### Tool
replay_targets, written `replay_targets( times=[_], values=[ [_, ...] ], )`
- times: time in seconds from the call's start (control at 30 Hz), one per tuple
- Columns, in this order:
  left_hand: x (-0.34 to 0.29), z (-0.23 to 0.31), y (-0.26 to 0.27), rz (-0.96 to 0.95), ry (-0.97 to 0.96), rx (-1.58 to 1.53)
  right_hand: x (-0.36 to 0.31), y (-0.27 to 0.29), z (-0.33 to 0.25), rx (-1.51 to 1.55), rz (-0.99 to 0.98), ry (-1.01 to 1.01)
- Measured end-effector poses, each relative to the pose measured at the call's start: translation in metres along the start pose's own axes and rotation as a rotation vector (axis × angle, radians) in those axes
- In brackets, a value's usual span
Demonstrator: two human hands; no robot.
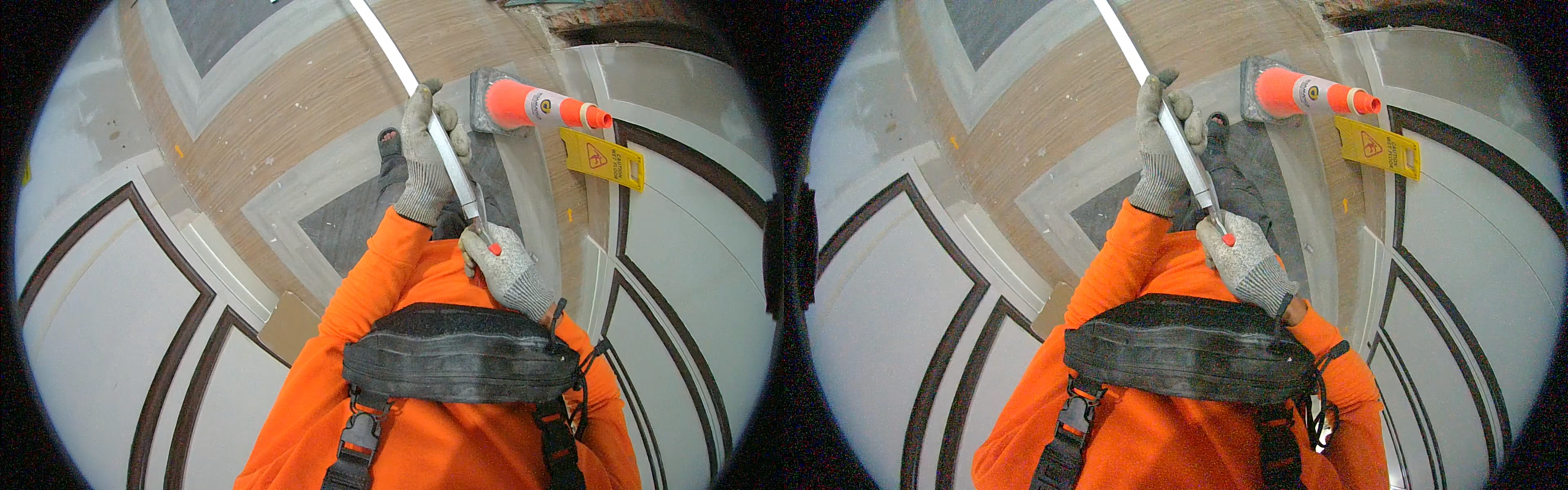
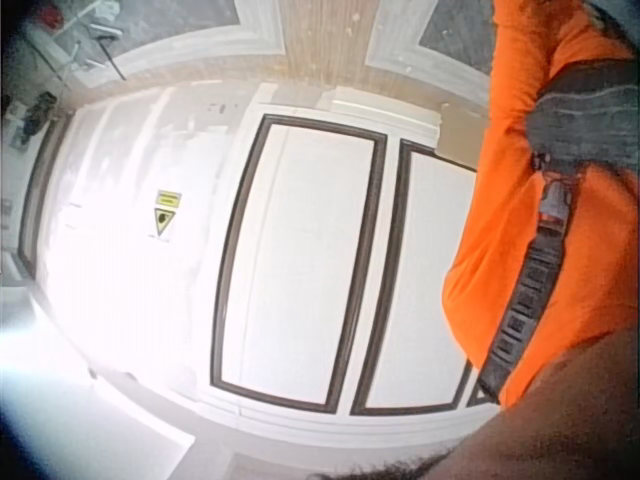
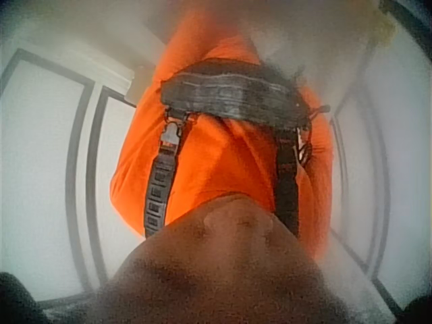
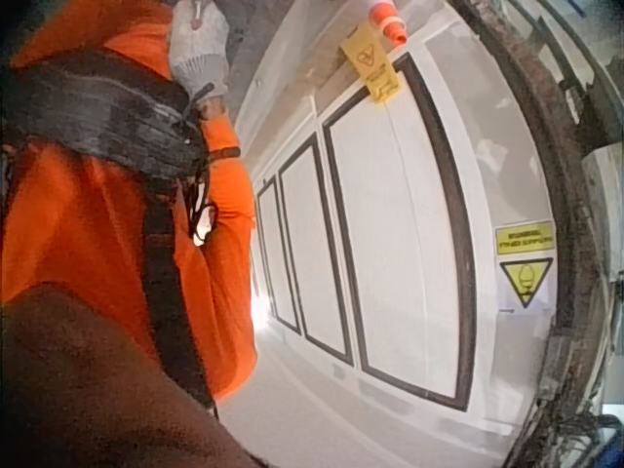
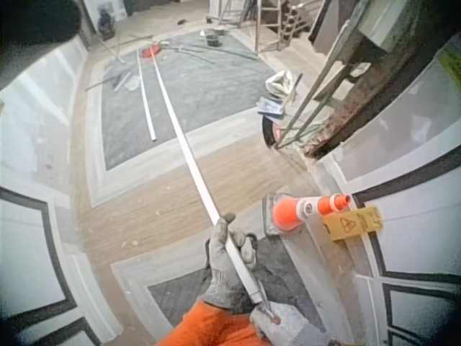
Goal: The person marks a metal strip with a marker and ruler, then uses tin snips to cut the strip into smaller pieces. The person sits on the floor while cutting and later stands to continue cutting a longer piece of the metal strip.
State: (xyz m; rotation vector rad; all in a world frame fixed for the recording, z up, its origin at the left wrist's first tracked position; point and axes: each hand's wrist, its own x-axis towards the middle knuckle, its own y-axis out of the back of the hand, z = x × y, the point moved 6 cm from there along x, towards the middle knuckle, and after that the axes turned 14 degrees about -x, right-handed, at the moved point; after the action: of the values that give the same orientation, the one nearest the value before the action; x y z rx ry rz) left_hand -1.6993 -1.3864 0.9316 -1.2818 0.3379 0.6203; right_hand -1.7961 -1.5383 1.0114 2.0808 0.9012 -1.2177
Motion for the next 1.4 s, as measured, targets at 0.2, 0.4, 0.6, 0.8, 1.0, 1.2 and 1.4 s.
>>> replay_targets(
  times=[0.2, 0.4, 0.6, 0.8, 1.0, 1.2, 1.4],
  values=[
    [0.0, 0.0, -0.003, -0.019, 0.004, -0.027, -0.005, -0.007, 0.0, 0.209, -0.033, -0.041],
    [-0.002, 0.002, 0.002, -0.008, 0.013, -0.038, -0.003, -0.007, -0.009, 0.131, -0.029, 0.056],
    [-0.004, 0.004, 0.0, -0.019, 0.002, -0.021, -0.007, -0.001, -0.022, 0.019, -0.047, 0.015],
    [-0.002, 0.002, 0.002, 0.018, 0.015, -0.024, -0.002, -0.006, -0.006, 0.126, -0.011, -0.017],
    [-0.002, 0.002, 0.004, 0.002, 0.026, -0.033, -0.001, -0.011, -0.003, 0.206, -0.023, -0.058],
    [-0.006, 0.004, -0.001, 0.001, 0.019, -0.034, -0.004, -0.011, -0.01, 0.24, -0.04, -0.065],
    [-0.003, 0.002, 0.0, -0.02, 0.011, -0.048, -0.003, -0.012, -0.006, 0.251, -0.026, -0.044]
  ],
)
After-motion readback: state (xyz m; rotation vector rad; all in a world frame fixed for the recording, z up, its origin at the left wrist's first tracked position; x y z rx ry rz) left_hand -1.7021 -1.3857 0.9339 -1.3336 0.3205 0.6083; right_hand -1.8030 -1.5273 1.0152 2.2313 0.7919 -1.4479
